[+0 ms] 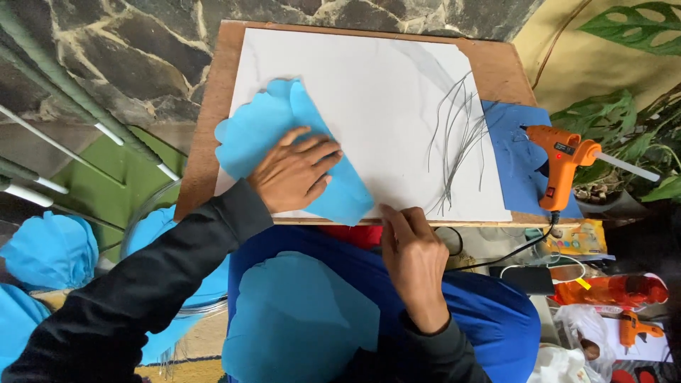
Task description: Gluing thin metal wires to the back of blue fabric petals using a hot glue gun to create artificial flowers.
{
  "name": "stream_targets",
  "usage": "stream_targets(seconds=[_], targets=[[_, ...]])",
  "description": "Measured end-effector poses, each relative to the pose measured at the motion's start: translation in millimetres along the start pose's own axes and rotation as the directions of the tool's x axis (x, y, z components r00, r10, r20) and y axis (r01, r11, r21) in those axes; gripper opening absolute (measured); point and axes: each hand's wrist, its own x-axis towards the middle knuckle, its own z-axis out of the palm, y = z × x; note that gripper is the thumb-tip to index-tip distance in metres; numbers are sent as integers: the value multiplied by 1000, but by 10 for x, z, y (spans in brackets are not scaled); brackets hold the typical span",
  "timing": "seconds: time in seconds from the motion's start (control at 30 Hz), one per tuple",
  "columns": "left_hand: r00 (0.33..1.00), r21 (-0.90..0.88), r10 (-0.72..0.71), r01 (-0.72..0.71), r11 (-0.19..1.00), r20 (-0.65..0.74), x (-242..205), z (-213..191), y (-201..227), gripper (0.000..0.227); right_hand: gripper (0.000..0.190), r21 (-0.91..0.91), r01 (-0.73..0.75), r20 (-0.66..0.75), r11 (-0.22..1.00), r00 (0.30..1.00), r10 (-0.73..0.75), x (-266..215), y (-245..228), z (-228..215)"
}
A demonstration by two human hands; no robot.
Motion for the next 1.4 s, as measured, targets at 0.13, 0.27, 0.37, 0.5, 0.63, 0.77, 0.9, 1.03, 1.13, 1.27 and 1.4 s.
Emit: stream_targets(seconds=[0.13,0.27,0.37,0.5,0.63,0.77,0.9,1.03,1.13,1.27,1.4], targets=[[999,-35,42,-42,999,5,-5,-48,20,30,25,-55,23,34,998,999,-21,72,-42,-46],[999,-53,50,-50,997,8,-21,-55,54,29,38,-63,64,128,996,990,-55,117,-26,-53],[999,-68,55,-55,996,-2,-32,-27,24,29,38,-109,111,181,988,979,-90,170,-23,-96],[997,-28,69,-69,997,18,-51,-54,9,30,37,-102,103,228,989,971,-77,238,-19,-159],[995,-5,102,-102,995,9,-27,-51,16,32,38,-108,97,264,989,962,-65,237,-26,-145],[984,3,175,-175,985,-14,16,74,4,31,41,-146,120,281,982,957,-75,229,-5,-104],[983,-19,180,-181,983,-25,13,-68,95,31,45,-207,180,318,962,942,-108,237,-11,-53],[993,-61,116,-116,991,-8,-17,-122,173,31,44,-194,178,353,965,930,-101,261,-59,-44],[1000,-101,19,-19,995,3,-26,-109,288,32,43,-181,177,361,967,927,-102,254,-44,-27],[994,-162,-107,106,981,5,-29,-71,467,40,44,-192,173,376,966,922,-90,251,-74,-35],[993,-150,-114,111,982,-15,-39,-70,474,47,37,-83,180,418,980,899,-130,463,172,-50]])
